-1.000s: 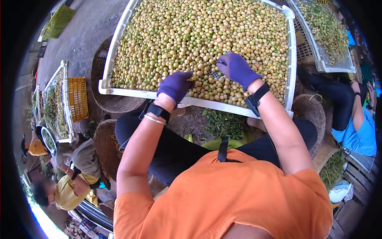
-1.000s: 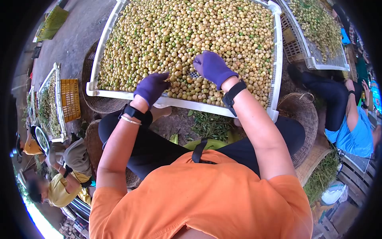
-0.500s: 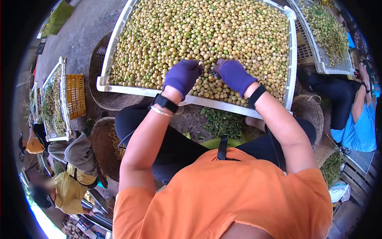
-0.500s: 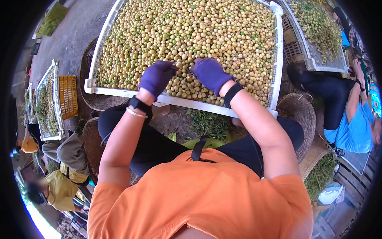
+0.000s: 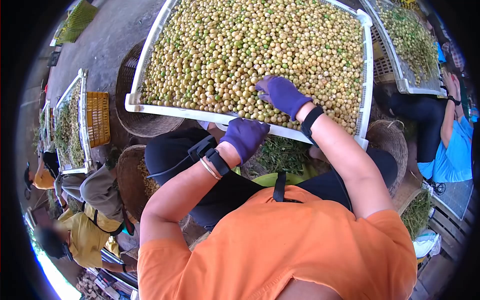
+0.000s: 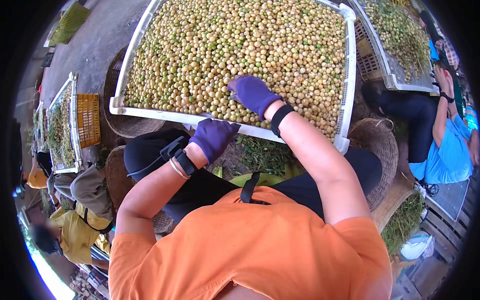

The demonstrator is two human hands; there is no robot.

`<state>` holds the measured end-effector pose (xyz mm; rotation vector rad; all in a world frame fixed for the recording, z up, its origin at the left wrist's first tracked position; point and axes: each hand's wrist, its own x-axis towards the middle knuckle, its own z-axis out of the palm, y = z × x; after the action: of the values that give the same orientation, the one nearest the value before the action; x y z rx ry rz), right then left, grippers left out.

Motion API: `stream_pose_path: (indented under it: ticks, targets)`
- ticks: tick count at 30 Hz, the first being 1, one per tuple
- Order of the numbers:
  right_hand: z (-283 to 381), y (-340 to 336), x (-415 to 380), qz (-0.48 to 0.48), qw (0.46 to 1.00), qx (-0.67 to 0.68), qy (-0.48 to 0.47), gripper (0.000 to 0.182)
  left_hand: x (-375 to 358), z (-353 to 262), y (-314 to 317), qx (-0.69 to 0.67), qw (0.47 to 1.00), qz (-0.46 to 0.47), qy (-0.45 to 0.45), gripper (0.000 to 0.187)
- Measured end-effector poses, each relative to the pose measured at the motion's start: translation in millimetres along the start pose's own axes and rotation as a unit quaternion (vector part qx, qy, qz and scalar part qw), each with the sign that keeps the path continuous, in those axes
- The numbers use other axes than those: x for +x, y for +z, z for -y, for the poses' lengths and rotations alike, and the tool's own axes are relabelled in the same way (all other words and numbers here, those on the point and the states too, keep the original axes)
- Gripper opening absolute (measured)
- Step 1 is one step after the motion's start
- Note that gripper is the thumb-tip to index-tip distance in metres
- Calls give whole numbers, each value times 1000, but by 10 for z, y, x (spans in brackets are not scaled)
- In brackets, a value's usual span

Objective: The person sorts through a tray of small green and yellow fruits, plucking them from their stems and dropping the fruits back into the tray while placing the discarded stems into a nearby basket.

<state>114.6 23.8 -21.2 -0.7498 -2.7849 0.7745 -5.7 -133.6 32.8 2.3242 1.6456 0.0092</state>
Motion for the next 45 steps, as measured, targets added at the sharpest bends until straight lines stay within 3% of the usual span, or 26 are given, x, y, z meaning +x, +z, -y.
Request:
stream_pose_path:
  ticks: [4,6,10,11,13,15,19,20,23,24,28,29,32,33,35,36,39,40,42,43,45]
  targets:
    - [-60,-143,-25,12,991,-120,66,17,-35,65,37,52,998,21,9,13]
    - [-63,-213,-98,-7,993,-102,56,14,-55,127,12,86,996,32,22,13]
    - [44,-175,-179,-15,999,17,-48,16,128,323,-171,-122,982,125,-78,12]
    - [46,-159,-170,2,999,-10,-49,16,199,413,-156,-157,974,120,-110,13]
    - [64,-114,-153,37,996,-62,-51,16,371,518,-61,-202,964,-1,-173,16]
    - [99,-68,-129,50,994,-97,-30,17,478,575,-13,-246,952,-76,-164,20]
    - [78,-24,-142,64,988,-143,-2,14,624,632,-29,-155,977,106,-103,25]
    - [62,-13,-159,69,988,-140,1,13,661,679,44,-52,976,181,-112,27]
    - [121,-66,-177,71,982,-177,3,14,602,701,-109,-67,954,226,-186,26]
    - [119,-53,-184,63,981,-183,-3,13,574,649,-188,-79,955,180,-224,26]
    - [91,-2,-151,55,983,-177,-3,12,605,618,-23,-35,987,35,-150,19]
    - [48,-4,-149,60,984,-169,5,12,629,643,59,-22,990,39,-136,19]
    - [-110,-125,-196,-70,996,-23,43,19,679,636,145,1,994,28,-107,17]
    - [-125,-211,-208,-75,980,138,122,22,694,629,152,18,993,38,-113,17]
    - [-103,-389,-229,-77,852,441,272,29,720,580,136,51,989,64,-125,17]
    - [-105,-373,-226,-92,770,566,280,28,730,553,84,60,988,77,-122,16]
    - [-75,-323,-203,-23,837,498,226,31,734,536,84,19,992,32,-124,16]
    - [36,-394,-174,24,884,403,237,21,751,541,110,11,990,37,-139,16]
    - [-86,-94,-128,4,986,151,75,19,787,559,175,-5,984,49,-170,19]
    - [-66,-36,-96,-7,1000,18,-9,19,774,550,90,-45,979,42,-192,21]
    - [3,32,-120,6,999,-31,-11,11,711,602,-75,-124,964,29,-234,26]
